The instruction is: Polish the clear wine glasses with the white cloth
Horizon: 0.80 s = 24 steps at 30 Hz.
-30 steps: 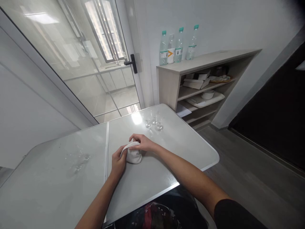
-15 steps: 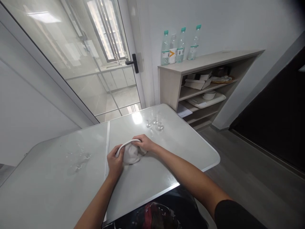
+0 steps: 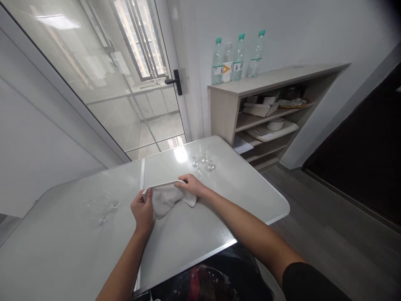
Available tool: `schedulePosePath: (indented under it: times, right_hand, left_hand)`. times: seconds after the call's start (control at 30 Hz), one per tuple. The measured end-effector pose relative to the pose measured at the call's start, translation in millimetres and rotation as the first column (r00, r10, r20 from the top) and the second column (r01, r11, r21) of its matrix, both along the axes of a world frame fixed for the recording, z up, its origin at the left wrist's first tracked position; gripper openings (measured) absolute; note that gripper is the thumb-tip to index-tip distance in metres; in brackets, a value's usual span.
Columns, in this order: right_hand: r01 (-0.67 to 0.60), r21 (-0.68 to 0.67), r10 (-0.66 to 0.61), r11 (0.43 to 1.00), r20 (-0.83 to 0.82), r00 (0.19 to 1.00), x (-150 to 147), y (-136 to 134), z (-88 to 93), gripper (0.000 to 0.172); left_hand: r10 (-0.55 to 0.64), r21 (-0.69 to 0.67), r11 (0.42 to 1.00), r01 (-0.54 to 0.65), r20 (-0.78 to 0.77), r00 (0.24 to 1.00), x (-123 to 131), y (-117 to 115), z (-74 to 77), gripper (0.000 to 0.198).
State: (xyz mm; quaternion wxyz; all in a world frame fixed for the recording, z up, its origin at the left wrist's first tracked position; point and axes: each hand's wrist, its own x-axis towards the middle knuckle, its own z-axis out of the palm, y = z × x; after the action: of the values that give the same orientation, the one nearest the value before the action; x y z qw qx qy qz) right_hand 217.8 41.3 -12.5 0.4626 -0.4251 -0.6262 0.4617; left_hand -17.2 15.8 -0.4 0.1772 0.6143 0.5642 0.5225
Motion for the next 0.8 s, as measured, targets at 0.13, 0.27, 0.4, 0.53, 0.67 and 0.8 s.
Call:
schedulePosePath:
  times: [0.13,0.27,0.4,0.53,0.67,0.8]
  right_hand:
    - [-0.16,-0.248,0.098,0.955,-0.245,0.965,0.0,-6.6,6.1,0.047]
    - [-0.254,-0.403,0.036,0.879,-0.474,0.88,-0.2,-14.5,8.8,0.042]
    - [-0.28,-0.454,-0.066,0.846,-0.61,0.789,-2.8,-16.6,1.8,0.032]
    - [-0.295,-0.479,-0.116,0.827,-0.659,0.744,-5.1,-13.9,-8.4,0.028]
    - [-0.25,-0.48,-0.154,0.841,-0.654,0.74,-8.0,-14.2,-14.7,0.027]
    - [-0.239,-0.481,-0.151,0.844,-0.639,0.754,-13.4,-16.2,-20.0,0.03]
  left_hand:
    - [-0.004,-0.084,0.996,0.002,-0.019,1.0,-4.5,9.1,-7.2,0.048]
    - [-0.076,-0.214,0.976,0.035,-0.187,0.979,-5.5,13.2,-11.1,0.054]
    - [-0.096,-0.308,0.951,0.004,-0.284,0.954,-8.8,9.6,3.7,0.049]
    - [0.051,-0.25,0.956,-0.153,-0.372,0.927,-20.9,-6.2,28.8,0.04]
    - [0.124,-0.069,0.986,-0.15,-0.286,0.95,-41.0,-43.3,41.4,0.025]
    - [0.457,0.152,0.888,-0.434,-0.204,0.866,-82.3,-63.7,27.2,0.022]
